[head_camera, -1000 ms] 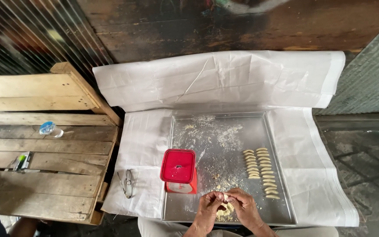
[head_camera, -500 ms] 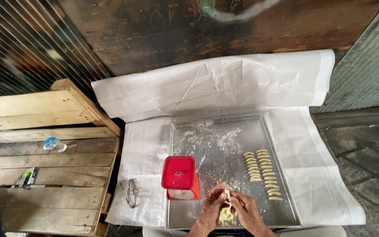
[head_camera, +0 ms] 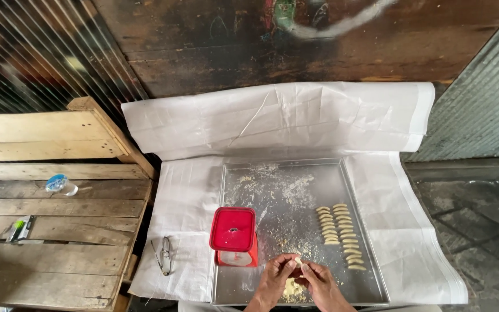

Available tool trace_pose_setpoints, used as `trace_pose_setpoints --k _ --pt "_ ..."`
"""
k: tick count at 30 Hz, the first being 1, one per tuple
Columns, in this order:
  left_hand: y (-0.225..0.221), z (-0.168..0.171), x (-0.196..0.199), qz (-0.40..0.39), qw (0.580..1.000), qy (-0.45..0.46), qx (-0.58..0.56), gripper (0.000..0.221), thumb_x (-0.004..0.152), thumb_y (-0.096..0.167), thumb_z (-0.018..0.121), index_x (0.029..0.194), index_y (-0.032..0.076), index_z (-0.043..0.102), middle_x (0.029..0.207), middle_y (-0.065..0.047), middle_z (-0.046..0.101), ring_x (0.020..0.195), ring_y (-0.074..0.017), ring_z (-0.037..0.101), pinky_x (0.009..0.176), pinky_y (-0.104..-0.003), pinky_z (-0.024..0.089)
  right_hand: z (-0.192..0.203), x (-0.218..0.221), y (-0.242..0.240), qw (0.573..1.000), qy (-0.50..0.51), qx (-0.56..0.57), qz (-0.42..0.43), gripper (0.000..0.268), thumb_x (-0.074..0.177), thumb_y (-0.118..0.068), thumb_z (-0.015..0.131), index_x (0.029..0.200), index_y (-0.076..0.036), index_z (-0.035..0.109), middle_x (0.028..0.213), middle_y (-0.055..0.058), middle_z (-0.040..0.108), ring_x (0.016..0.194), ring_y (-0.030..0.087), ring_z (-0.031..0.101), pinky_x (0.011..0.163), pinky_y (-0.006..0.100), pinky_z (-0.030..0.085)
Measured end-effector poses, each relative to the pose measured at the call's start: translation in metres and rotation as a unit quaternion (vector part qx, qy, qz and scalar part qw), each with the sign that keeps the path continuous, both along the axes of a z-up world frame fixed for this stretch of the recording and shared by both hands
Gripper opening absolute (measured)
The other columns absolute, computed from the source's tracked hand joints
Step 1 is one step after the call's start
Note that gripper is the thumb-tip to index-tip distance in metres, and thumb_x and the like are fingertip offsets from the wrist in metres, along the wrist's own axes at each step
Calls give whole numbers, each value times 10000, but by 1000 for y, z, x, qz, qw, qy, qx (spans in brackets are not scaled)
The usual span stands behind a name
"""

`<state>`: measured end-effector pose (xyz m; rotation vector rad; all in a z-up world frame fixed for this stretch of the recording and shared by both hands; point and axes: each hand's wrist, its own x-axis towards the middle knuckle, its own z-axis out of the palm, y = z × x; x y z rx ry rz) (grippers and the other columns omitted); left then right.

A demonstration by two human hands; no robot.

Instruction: Shaping small pieces of dough into crescent-shaped pastries and arranging them on a metal tray.

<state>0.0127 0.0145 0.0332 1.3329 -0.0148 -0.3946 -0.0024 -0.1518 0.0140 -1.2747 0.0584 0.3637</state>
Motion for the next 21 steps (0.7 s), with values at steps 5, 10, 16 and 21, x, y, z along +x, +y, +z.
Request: trace_pose_setpoints --k 5,10,16,21 --pt "23 -7 3 -115 991 -56 35 497 987 419 610 1398 140 628 1194 -73 668 1033 -195 677 954 -346 578 -46 3 -18 996 43 72 39 276 907 -149 730 1005 99 799 783 165 769 650 205 663 578 302 537" --pt "27 -10 -1 -107 989 -31 -100 249 924 257 793 1099 81 799 1026 -35 668 884 -151 659 760 -265 607 -53 1 -18 989 48 133 52 51 842 -9 808 881 -2 775 787 156 781 663 234 738 639 345 642" --pt "26 -21 -2 -52 992 16 -118 162 937 136 784 1085 76 809 972 -62 764 827 -152 702 760 -273 614 -29 3 -6 999 19 -32 -23 87 892 37 755 818 78 775 688 158 703 628 239 627 602 385 556" --pt "20 -23 -7 29 999 27 14 269 905 228 772 1116 65 814 1059 -65 804 1010 -165 751 918 -297 631 -39 13 -9 853 -220 -472 -14 195 853 -227 818 1036 -168 787 777 -31 842 464 21 661 395 175 594"
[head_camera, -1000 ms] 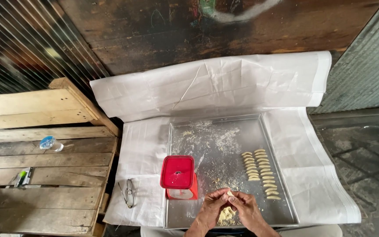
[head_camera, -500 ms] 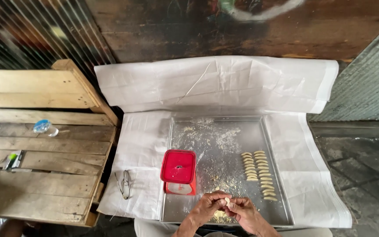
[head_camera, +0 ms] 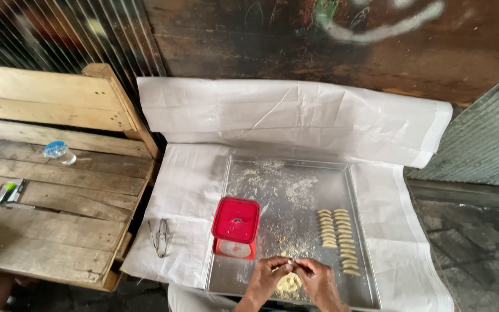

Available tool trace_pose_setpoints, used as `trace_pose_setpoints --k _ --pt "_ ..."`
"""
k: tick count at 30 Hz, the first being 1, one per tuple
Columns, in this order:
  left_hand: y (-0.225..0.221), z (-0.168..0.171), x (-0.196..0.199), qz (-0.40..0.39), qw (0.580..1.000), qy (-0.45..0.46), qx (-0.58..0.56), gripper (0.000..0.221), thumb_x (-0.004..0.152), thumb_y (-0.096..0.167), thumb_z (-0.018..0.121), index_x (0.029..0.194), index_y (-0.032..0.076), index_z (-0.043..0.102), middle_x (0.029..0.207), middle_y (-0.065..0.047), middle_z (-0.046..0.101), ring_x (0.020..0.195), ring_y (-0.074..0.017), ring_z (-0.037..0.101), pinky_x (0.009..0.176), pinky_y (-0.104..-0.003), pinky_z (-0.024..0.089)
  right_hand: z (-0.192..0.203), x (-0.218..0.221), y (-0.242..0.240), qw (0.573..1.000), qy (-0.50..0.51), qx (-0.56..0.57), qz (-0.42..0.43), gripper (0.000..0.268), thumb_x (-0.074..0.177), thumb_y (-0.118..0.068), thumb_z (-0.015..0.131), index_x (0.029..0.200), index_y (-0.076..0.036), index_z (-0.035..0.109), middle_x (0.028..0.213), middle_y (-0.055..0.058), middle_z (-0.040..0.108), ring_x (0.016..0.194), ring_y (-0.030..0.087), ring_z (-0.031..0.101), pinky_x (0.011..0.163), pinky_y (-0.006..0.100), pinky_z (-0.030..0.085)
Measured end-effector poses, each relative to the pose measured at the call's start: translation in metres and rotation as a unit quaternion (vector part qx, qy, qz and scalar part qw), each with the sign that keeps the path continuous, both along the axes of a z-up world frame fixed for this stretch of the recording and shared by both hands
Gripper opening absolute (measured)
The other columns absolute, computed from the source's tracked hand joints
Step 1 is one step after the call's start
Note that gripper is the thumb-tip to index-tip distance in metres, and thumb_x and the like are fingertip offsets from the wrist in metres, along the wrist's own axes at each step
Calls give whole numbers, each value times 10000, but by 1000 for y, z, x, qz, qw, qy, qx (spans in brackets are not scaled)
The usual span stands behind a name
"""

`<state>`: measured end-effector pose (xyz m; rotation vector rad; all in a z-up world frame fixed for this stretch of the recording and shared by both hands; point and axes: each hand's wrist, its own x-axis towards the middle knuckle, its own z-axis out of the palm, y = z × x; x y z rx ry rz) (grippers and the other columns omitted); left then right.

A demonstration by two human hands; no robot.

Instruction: Shaping small pieces of dough into crescent-shaped pastries and arranging them on a metal tray.

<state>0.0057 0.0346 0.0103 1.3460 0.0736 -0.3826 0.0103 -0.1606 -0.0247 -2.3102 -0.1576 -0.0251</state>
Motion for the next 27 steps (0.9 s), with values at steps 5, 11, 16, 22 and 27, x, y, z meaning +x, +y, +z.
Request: trace_pose_setpoints --k 5,11,16,22,27 --pt "-5 10 0 34 991 39 -127 135 958 103 710 999 -1 786 890 -89 785 823 -168 739 828 -306 644 5 5 5 994 -82 -9 72 317 865 -221 806 1151 -127 709 1017 64 798 806 150 812 646 258 724" --pt "0 -7 -4 -54 973 115 -193 200 907 266 802 908 77 738 840 -53 741 821 -186 715 813 -352 620 8 -2 0 985 -103 31 139 378 840 -212 821 1184 -99 713 1018 61 801 789 163 806 620 266 726" --pt "-8 -13 -7 -40 949 186 -253 196 858 230 834 965 71 791 898 -55 774 937 -220 749 912 -446 632 -17 0 -1 973 -185 32 134 321 846 -198 821 1119 -70 710 977 70 771 814 187 765 665 307 670" --pt "-11 -12 -10 -4 945 231 -233 339 877 283 793 1134 62 791 1048 -98 797 1002 -239 757 899 -376 625 -30 9 -6 957 -274 41 87 185 877 -219 766 993 -92 698 884 13 700 791 161 603 655 287 528" --pt "-23 24 -6 -12 977 180 -118 424 823 384 821 1058 31 804 953 -78 786 972 -207 748 937 -383 629 -47 17 -6 939 -334 -14 86 80 915 -118 634 844 -146 655 722 -33 667 611 115 565 552 277 515"
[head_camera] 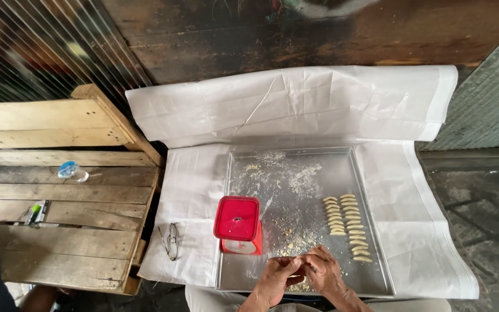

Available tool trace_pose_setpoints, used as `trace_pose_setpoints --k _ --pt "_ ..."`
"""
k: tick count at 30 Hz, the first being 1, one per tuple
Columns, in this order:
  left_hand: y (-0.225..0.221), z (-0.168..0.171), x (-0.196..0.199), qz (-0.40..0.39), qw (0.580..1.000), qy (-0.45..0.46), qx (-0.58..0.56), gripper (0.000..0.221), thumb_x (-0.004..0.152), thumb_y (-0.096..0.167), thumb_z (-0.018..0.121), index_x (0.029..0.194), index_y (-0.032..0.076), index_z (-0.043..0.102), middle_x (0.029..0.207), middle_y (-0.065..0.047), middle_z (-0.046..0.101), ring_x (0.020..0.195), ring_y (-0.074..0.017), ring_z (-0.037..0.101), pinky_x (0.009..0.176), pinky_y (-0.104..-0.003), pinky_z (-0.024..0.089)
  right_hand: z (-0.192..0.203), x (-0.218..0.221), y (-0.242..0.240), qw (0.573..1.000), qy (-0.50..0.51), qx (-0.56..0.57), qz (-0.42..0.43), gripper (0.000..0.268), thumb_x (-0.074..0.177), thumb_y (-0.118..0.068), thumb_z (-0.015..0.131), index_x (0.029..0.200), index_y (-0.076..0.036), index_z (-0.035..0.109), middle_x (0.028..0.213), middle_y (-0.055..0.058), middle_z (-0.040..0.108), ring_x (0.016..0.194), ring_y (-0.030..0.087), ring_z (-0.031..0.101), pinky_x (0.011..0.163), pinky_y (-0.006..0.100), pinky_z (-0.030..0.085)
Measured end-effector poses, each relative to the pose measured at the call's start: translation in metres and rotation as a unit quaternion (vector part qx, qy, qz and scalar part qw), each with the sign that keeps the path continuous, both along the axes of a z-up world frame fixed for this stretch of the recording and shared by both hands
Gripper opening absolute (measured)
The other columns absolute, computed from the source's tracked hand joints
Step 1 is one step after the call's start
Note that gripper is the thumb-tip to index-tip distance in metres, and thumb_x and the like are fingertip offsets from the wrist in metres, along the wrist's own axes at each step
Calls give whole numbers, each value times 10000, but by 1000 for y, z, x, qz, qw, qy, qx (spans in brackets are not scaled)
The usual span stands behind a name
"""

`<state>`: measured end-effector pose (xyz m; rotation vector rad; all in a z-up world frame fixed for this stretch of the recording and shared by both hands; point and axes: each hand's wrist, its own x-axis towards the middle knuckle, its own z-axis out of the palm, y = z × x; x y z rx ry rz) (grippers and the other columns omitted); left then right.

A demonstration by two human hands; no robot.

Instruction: Shaping small pieces of dough into crescent-shaped pastries and arranging them on a metal tray.

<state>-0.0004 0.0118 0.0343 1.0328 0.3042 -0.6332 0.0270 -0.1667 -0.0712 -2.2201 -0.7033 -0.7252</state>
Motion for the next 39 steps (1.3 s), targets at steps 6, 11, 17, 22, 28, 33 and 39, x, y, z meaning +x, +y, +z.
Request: trace_pose_setpoints --k 6,11,17,22,28,33,39 --pt "3 9 5 3 996 -39 76 342 914 318 751 1050 5 774 911 -108 769 898 -215 753 865 -371 645 33 -16 -3 978 194 7 80 500 875 -18 689 1364 -102 633 1089 99 699 926 241 695 784 367 629" --pt "5 15 3 -29 986 -85 138 328 935 271 741 1120 3 780 951 -109 782 869 -176 734 829 -286 630 24 -14 -6 976 189 67 81 494 880 52 665 1309 -192 685 973 57 764 730 136 719 594 249 651" --pt "7 16 5 -31 984 -92 152 242 956 226 729 1096 33 768 1003 -94 776 880 -165 703 795 -277 622 48 -19 -1 964 236 105 64 373 904 7 662 1259 -106 688 1015 61 773 850 168 776 707 268 696" --pt "21 -7 14 -48 997 -65 11 261 907 194 775 1069 -10 761 975 -133 771 843 -200 747 754 -293 660 52 -13 -7 961 251 63 97 378 884 23 696 1243 -96 705 1139 105 706 961 201 764 830 274 706" --pt "18 -15 5 0 996 -36 -86 452 801 387 814 1073 27 805 977 -127 794 907 -235 752 813 -343 641 47 -9 1 985 143 54 83 265 866 89 599 1080 -41 687 997 88 699 862 199 711 734 274 647" --pt "12 -11 -9 32 996 -75 -43 330 884 371 761 964 54 714 924 -75 728 840 -177 695 731 -301 601 27 -10 5 984 144 89 50 101 914 -143 719 1014 -143 730 874 4 746 650 80 684 537 203 612" --pt "14 -11 -1 32 997 -74 -16 207 954 245 744 992 45 710 950 -89 719 830 -182 683 777 -320 632 28 -10 5 982 171 59 57 263 954 -79 660 1212 -119 689 996 52 746 721 120 745 601 229 690"
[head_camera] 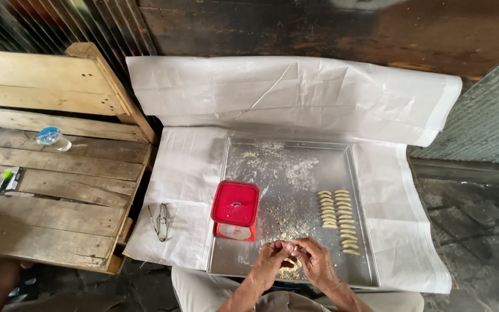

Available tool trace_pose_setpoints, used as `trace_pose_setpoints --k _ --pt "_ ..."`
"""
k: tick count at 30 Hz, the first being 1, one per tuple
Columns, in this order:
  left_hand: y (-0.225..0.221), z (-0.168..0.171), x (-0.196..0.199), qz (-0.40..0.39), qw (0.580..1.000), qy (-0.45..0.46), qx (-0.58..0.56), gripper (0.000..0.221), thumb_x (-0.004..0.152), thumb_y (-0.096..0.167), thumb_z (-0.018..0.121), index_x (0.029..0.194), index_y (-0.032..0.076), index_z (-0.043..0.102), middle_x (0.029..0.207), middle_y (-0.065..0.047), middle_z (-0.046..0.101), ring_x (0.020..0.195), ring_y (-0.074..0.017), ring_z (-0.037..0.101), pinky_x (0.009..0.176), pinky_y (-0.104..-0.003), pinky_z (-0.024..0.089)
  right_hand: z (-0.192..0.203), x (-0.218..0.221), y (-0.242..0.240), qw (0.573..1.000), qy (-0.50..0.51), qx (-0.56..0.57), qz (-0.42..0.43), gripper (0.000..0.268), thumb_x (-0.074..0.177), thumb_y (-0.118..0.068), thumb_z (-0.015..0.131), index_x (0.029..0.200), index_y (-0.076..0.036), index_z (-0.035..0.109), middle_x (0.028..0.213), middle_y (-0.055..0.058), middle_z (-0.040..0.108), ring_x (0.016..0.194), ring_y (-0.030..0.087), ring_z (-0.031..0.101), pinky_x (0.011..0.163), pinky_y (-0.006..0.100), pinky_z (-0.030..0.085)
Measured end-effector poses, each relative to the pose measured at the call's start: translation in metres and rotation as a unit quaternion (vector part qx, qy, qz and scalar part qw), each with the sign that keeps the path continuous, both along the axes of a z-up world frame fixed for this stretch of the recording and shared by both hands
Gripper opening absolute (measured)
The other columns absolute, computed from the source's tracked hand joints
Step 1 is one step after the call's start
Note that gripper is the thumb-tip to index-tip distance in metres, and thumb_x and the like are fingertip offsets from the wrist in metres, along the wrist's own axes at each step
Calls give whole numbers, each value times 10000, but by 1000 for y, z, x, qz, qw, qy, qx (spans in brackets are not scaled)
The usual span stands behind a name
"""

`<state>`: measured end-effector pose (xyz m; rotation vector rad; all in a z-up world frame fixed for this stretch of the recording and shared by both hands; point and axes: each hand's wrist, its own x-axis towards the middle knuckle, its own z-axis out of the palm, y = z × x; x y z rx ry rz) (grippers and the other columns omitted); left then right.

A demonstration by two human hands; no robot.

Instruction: Shaping small pieces of dough into crescent-shaped pastries and arranging them on a metal tray.

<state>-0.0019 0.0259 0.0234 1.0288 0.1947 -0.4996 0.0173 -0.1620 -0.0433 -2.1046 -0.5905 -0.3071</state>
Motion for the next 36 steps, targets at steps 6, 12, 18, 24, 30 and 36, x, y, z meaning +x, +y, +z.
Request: trace_pose_setpoints --k 6,12,18,24,30,36 --pt "3 6 -1 25 999 4 -32 153 913 168 787 1008 49 775 915 -87 774 813 -193 721 781 -343 636 -1 0 2 999 -35 -5 -23 202 871 -133 772 1063 -92 726 934 45 725 737 127 727 617 215 662" --pt "0 20 1 83 992 -40 84 79 902 95 805 954 35 805 848 -66 771 745 -157 649 713 -295 574 11 -11 4 972 195 91 -93 213 901 -201 749 1085 -103 795 837 32 828 480 49 544 395 185 450" --pt "-7 -14 4 4 931 -235 279 204 1002 117 622 1157 113 754 1192 -108 681 1031 -212 768 852 -235 697 37 -17 9 879 383 247 -138 253 929 -77 714 1146 37 777 893 164 808 633 199 707 537 270 615" --pt "-13 -7 13 12 891 -353 284 232 1017 226 646 1179 73 710 1124 -98 674 878 -180 707 679 -259 604 7 -4 -1 781 404 473 -48 115 890 -30 758 980 33 724 872 165 715 736 266 641 644 398 562" --pt "-12 -14 17 49 783 -464 411 82 1006 83 631 970 30 681 946 -82 695 792 -242 682 656 -373 566 45 -12 8 763 450 455 -92 244 828 -116 806 983 65 758 945 250 824 876 372 805 772 440 637" --pt "-7 -23 17 37 720 -537 438 28 976 117 721 988 99 738 929 -39 699 740 -188 691 573 -319 572 35 -10 5 770 436 458 -83 219 825 -57 820 967 99 760 828 225 770 739 338 738 683 416 598"
